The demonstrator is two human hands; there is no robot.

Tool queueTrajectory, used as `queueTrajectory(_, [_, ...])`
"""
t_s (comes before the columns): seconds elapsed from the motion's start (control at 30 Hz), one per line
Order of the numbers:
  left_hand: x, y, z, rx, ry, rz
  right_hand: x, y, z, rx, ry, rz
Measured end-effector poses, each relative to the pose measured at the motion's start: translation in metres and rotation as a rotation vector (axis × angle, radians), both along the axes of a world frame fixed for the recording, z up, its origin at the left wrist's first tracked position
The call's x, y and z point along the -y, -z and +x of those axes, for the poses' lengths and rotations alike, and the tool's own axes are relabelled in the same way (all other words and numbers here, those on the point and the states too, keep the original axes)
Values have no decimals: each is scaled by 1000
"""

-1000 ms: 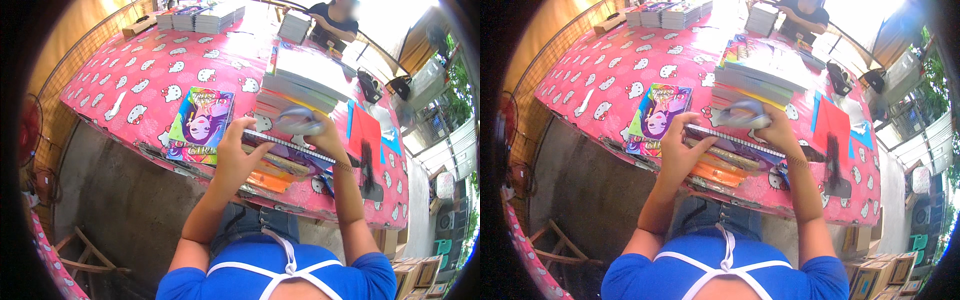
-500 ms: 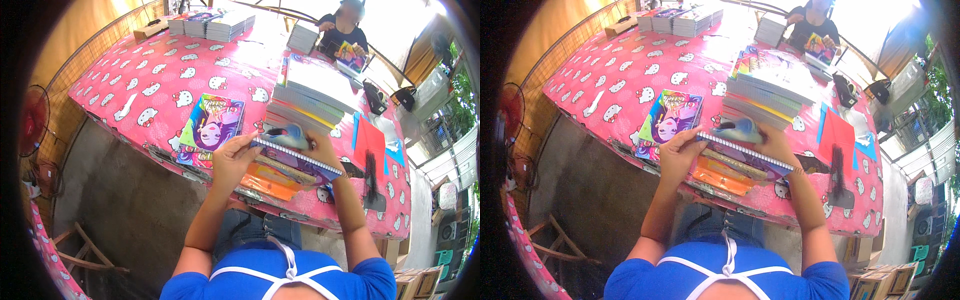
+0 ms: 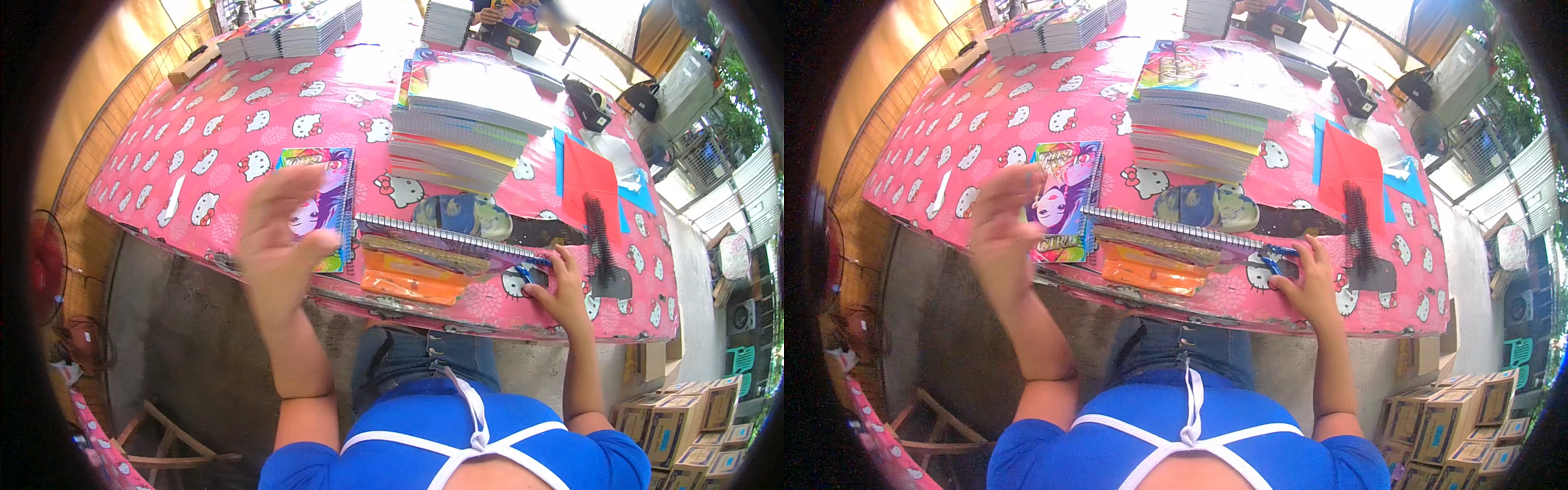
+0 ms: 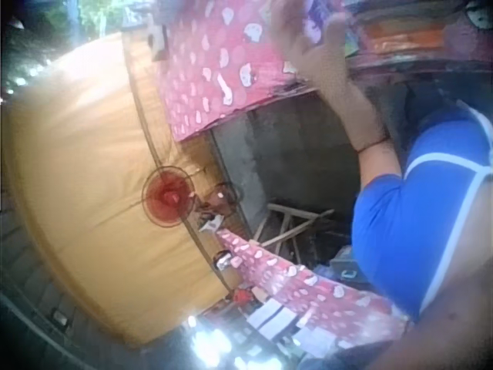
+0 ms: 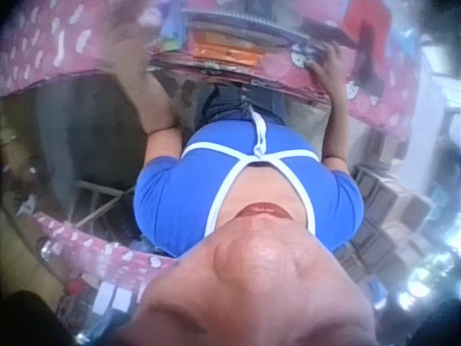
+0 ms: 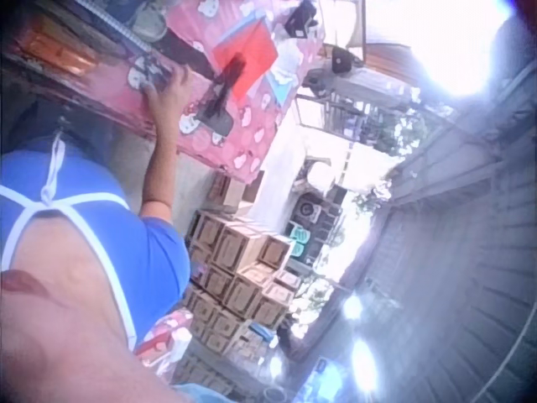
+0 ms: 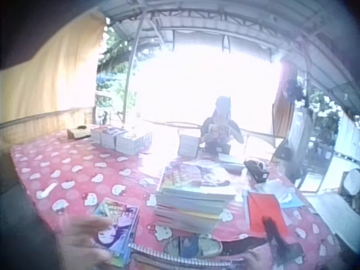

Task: The person binds spiral notebooks by threading plastic coils through the holes, trimming the ends of the coils with a blue tool, and stacking the completed notebooks on a table.

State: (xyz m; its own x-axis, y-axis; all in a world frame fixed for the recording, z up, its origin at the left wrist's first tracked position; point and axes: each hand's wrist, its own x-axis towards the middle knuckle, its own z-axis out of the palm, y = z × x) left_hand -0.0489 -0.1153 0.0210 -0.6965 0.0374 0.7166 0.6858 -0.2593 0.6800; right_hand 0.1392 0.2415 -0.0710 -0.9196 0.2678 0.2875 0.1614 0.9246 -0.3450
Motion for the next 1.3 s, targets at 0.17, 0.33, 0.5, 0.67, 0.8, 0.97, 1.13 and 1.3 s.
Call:
queueTrajectory(0.17, [-34,63,-17,453,387,-86,-9,19,9,49,14,28])
queueTrajectory(0.33, [-28,-8,0,35,-2,83,-2,28,-1,39,-24,71])
queueTrajectory(0.5, [3,-36,71,-350,-415,-398,21,10,0,-128,3,-106])
queueTrajectory(0.67, [-52,42,64,-336,-136,-607,78,-48,8,-110,-291,-569])
queueTrajectory(0.8, [-62,45,68,-239,-115,-443,93,-65,7,-133,-414,-469])
queueTrajectory(0.97, [-62,48,67,-312,-122,-496,104,-76,-6,-189,-463,-362])
queueTrajectory(1.13, [-60,50,67,-320,-119,-463,108,-77,-10,54,-484,-862])
queueTrajectory(1.3, [-58,49,66,-319,-152,-444,95,-45,-15,433,-497,-1725])
